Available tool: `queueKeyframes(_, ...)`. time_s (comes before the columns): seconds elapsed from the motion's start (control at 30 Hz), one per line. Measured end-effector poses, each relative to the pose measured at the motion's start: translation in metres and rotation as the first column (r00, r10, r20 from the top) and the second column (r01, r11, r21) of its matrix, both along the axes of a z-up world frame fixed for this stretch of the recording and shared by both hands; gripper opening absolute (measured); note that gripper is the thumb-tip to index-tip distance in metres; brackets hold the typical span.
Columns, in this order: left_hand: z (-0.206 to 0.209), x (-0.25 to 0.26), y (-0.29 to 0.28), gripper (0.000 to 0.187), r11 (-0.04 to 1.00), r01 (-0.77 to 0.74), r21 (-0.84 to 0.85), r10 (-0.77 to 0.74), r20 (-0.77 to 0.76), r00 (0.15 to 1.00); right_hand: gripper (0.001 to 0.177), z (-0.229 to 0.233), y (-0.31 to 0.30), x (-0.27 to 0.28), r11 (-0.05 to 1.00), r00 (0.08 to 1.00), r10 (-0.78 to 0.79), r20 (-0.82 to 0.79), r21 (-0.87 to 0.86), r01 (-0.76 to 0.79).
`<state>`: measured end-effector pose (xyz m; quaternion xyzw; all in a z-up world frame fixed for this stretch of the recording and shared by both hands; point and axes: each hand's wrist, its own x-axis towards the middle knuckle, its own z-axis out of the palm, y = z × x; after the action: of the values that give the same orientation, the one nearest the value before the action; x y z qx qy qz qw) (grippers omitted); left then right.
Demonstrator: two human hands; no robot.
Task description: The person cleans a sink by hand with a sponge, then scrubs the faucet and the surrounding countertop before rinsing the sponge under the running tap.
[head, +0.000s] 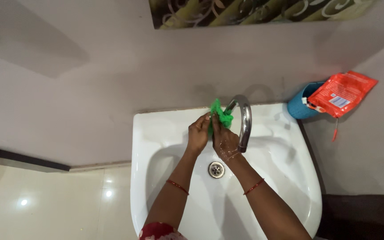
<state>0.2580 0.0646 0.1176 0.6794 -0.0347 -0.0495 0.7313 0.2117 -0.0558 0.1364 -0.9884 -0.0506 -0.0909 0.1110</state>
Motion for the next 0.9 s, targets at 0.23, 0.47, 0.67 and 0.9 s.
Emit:
queueKeyframes(0.23, 0.009, -0.005, 0.007, 0.046, 0.991, 0.041, 0.128, -0.048, 0.053, 0.997, 0.061, -0.026, -0.008, -0.039, 0.981, 0.991, 0.042, 0.125, 0.185, -0.065)
queueKeyframes(0.47, -0.002, -0.013, 0.003, 0.049, 0.994, -0.001, 0.106, -0.014, 0.143, 0.99, 0.054, -0.044, -0.049, -0.056, 0.933, 0.972, -0.204, -0.116, 0.279, 0.229)
queueKeyframes(0.67, 0.015, -0.061, -0.001, 0.03, 0.922, -0.245, 0.299, 0.219, 0.119, 0.969, 0.04, -0.04, -0.072, -0.073, -0.029, 0.918, -0.166, -0.359, 0.933, 0.36)
queueKeyframes(0.9, 0.087, -0.123, 0.001, 0.02, 0.98, -0.133, 0.148, 0.061, 0.415, 0.908, 0.031, 0.047, -0.086, -0.095, -0.494, 0.982, -0.133, -0.135, 0.868, 0.053)
